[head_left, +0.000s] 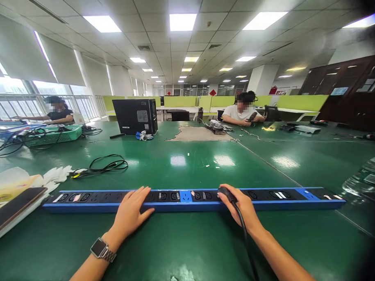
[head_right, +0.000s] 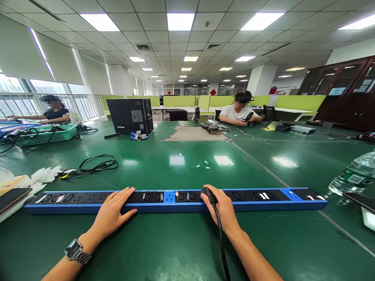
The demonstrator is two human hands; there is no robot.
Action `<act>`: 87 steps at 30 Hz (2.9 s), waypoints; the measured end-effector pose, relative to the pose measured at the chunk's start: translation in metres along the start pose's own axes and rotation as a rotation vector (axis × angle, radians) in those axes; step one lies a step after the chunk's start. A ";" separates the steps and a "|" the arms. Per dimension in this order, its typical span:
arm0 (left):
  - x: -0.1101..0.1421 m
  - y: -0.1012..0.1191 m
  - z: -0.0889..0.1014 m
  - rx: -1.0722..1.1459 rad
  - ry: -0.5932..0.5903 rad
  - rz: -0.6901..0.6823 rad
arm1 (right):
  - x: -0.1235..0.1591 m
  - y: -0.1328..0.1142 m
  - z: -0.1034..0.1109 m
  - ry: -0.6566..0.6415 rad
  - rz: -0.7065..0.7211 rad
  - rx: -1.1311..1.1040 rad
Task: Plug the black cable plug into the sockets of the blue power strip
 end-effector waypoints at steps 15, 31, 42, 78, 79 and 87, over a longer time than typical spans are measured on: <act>-0.087 0.170 -0.021 0.447 0.035 -0.122 | 0.025 0.022 -0.009 -0.061 0.070 0.480; -0.074 0.093 -0.004 0.613 0.166 0.068 | 0.032 0.028 -0.015 -0.077 -0.016 0.586; -0.076 0.106 -0.019 0.484 0.033 0.042 | 0.020 -0.001 -0.033 -0.136 -0.027 0.419; -0.070 0.113 -0.019 0.371 0.002 0.033 | 0.011 0.002 -0.003 -0.203 0.212 0.245; -0.075 0.125 -0.020 0.404 0.008 0.003 | 0.014 0.006 -0.002 -0.175 0.195 0.296; -0.125 0.223 -0.040 0.439 -0.043 -0.219 | 0.030 0.032 -0.007 -0.142 0.112 0.595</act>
Point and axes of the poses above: each hand's wrist, its own x-axis away from the middle knuckle, its own z-axis out of the back of the hand, y = z × x, the point moved 8 cm from there along -x, towards the middle knuckle, and after that the axes turned 4 degrees about -y, right-handed, at the moved point
